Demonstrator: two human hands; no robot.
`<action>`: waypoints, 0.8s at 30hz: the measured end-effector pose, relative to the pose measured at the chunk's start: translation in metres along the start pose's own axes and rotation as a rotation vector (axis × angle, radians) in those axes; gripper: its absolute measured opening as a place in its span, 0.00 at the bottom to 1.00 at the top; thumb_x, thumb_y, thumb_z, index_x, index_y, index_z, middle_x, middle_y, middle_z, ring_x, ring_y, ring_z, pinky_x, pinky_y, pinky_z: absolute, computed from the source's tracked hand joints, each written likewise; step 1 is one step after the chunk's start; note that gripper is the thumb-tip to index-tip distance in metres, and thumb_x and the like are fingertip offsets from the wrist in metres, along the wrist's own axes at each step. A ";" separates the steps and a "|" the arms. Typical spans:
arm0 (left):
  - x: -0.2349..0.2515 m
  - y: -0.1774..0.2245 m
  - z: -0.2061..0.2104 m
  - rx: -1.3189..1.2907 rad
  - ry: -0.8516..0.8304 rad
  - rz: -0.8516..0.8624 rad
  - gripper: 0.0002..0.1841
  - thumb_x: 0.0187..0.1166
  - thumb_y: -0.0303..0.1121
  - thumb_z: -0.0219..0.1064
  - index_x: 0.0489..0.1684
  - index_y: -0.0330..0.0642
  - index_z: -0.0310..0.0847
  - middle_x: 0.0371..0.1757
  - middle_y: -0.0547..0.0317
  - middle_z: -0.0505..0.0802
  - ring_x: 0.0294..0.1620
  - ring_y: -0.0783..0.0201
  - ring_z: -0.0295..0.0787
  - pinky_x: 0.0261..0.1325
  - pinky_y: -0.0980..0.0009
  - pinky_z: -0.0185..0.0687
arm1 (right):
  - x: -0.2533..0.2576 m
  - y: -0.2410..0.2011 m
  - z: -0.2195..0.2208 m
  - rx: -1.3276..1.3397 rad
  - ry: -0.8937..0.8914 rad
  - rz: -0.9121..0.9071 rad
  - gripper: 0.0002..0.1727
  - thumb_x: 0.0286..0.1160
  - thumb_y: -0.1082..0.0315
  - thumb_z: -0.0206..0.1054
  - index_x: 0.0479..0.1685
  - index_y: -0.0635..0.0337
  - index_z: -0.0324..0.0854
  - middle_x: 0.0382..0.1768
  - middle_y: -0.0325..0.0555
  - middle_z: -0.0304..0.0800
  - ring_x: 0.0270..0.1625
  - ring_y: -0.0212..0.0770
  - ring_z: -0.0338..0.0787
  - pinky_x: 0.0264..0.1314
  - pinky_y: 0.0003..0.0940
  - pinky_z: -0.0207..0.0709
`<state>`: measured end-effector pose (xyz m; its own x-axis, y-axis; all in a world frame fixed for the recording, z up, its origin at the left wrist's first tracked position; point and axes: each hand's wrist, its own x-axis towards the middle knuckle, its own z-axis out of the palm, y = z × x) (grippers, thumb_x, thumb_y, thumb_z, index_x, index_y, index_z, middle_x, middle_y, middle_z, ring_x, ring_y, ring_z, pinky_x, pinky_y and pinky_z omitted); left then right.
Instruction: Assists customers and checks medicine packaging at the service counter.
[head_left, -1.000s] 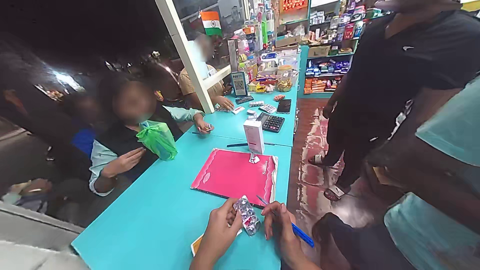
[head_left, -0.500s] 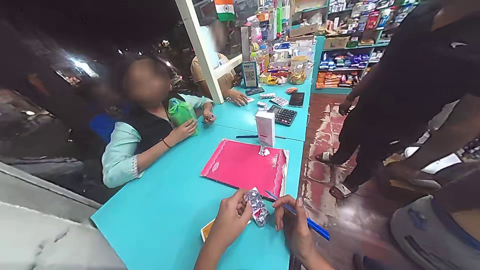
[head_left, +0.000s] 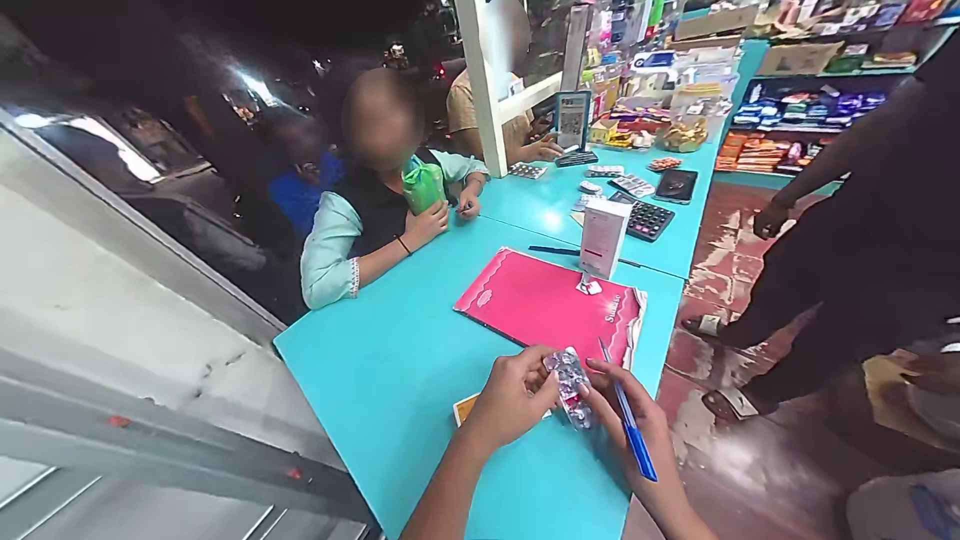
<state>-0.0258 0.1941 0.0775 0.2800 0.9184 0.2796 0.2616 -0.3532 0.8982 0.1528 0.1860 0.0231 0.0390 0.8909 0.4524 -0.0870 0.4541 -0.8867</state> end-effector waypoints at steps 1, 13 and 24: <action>0.000 -0.001 -0.001 0.014 -0.005 0.013 0.15 0.79 0.22 0.61 0.60 0.24 0.81 0.37 0.52 0.95 0.32 0.72 0.93 0.41 0.75 0.91 | 0.000 0.000 0.000 -0.014 -0.009 0.002 0.18 0.72 0.72 0.71 0.61 0.67 0.83 0.39 0.33 0.95 0.39 0.23 0.92 0.46 0.17 0.86; 0.004 -0.004 -0.029 0.101 0.524 0.226 0.14 0.81 0.22 0.61 0.60 0.23 0.81 0.34 0.56 0.95 0.32 0.72 0.94 0.40 0.76 0.93 | -0.001 0.002 -0.001 0.036 0.020 -0.026 0.15 0.71 0.75 0.71 0.57 0.65 0.84 0.38 0.31 0.95 0.39 0.21 0.91 0.46 0.16 0.85; -0.030 0.140 -0.064 0.157 0.506 0.733 0.18 0.92 0.46 0.53 0.69 0.53 0.81 0.56 0.66 0.95 0.56 0.68 0.93 0.64 0.70 0.87 | -0.002 -0.004 -0.005 0.058 0.000 0.009 0.16 0.70 0.80 0.70 0.58 0.70 0.82 0.40 0.34 0.95 0.42 0.21 0.91 0.51 0.19 0.86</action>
<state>-0.0563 0.1283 0.2168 -0.0037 0.4087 0.9126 0.3108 -0.8670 0.3896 0.1583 0.1822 0.0254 0.0377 0.8951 0.4443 -0.1451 0.4448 -0.8838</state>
